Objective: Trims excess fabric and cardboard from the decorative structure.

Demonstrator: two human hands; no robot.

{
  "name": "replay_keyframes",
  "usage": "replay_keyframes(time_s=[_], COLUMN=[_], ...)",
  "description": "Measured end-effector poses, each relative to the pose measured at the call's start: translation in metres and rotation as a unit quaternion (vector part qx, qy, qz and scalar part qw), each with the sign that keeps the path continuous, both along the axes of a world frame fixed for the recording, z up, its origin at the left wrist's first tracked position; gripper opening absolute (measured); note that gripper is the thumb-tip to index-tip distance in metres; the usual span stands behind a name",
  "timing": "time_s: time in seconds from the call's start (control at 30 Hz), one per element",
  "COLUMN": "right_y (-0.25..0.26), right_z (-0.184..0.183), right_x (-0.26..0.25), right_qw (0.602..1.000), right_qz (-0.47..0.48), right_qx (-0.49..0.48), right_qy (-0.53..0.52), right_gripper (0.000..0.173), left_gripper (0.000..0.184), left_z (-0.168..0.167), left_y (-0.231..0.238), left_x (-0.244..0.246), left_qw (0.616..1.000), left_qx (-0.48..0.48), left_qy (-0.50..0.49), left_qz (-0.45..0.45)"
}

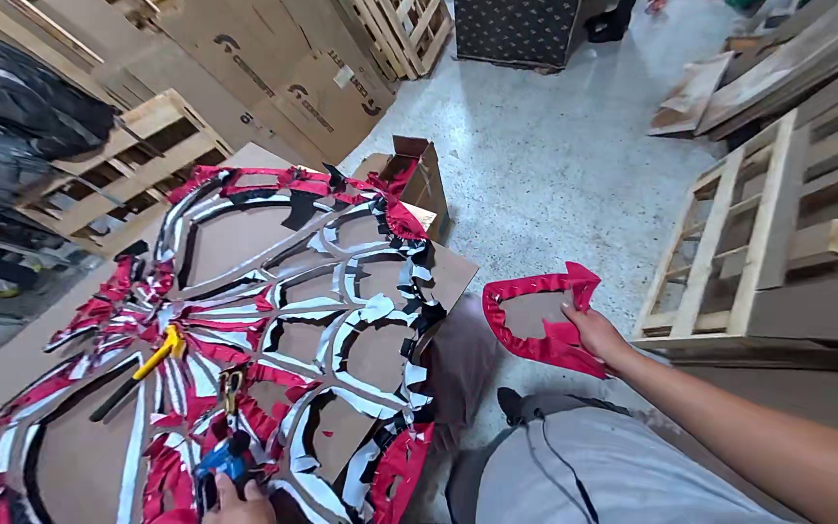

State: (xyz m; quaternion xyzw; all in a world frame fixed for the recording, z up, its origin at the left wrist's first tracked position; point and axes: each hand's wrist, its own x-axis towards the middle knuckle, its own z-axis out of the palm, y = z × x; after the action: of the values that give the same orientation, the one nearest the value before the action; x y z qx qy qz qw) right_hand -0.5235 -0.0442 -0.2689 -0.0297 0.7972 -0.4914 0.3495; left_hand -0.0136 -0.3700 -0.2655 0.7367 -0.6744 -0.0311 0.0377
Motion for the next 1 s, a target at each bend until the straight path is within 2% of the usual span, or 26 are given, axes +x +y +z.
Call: replay_keyframes(time_s=[0.07, 0.17, 0.27, 0.33, 0.47, 0.53, 0.63, 0.73, 0.8, 0.87, 0.93, 1.0], right_y=[-0.016, -0.049, -0.087, -0.110, -0.155, -0.174, -0.189, -0.198, -0.206, -0.219, -0.233, -0.249], right_z=[-0.016, -0.032, -0.041, -0.046, -0.053, -0.051, -0.038, -0.041, -0.047, -0.051, -0.057, -0.058], right_x=[-0.013, -0.025, -0.028, -0.027, -0.033, -0.044, -0.070, -0.116, -0.147, -0.172, -0.191, -0.200], right_qw=[0.998, 0.994, 0.988, 0.984, 0.978, 0.967, 0.950, 0.952, 0.949, 0.940, 0.916, 0.882], right_qz=[-0.012, -0.006, -0.006, 0.010, 0.098, 0.149, 0.200, 0.214, 0.216, 0.239, 0.302, 0.384], right_qx=[-0.050, -0.082, -0.090, -0.091, -0.073, -0.064, -0.067, -0.037, -0.004, 0.031, 0.058, 0.085], right_qy=[-0.023, -0.068, -0.123, -0.150, -0.168, -0.198, -0.231, -0.217, -0.230, -0.243, -0.256, -0.258], right_gripper=[0.042, 0.037, 0.035, 0.035, 0.036, 0.037, 0.041, 0.059, 0.064, 0.052, 0.038, 0.036], left_gripper=[0.057, 0.056, 0.055, 0.056, 0.068, 0.074, 0.072, 0.067, 0.064, 0.053, 0.039, 0.031], left_z=[-0.001, 0.015, 0.007, -0.008, -0.032, -0.041, -0.046, -0.045, -0.044, -0.041, -0.032, -0.019], left_y=[-0.017, -0.013, -0.014, -0.020, -0.034, -0.039, -0.042, -0.051, -0.055, -0.060, -0.066, -0.070], left_x=[-0.040, -0.136, -0.238, -0.294, -0.375, -0.397, -0.412, -0.422, -0.424, -0.428, -0.432, -0.435], left_qw=[1.000, 0.980, 0.944, 0.931, 0.918, 0.912, 0.914, 0.910, 0.904, 0.901, 0.902, 0.906], left_qx=[0.004, 0.049, 0.110, 0.138, 0.204, 0.258, 0.305, 0.337, 0.368, 0.393, 0.400, 0.392], left_qy=[0.025, 0.098, 0.122, 0.139, 0.177, 0.169, 0.137, 0.109, 0.099, 0.093, 0.101, 0.105], left_qz=[-0.005, -0.163, -0.286, -0.309, -0.291, -0.270, -0.231, -0.214, -0.192, -0.160, -0.132, -0.121])
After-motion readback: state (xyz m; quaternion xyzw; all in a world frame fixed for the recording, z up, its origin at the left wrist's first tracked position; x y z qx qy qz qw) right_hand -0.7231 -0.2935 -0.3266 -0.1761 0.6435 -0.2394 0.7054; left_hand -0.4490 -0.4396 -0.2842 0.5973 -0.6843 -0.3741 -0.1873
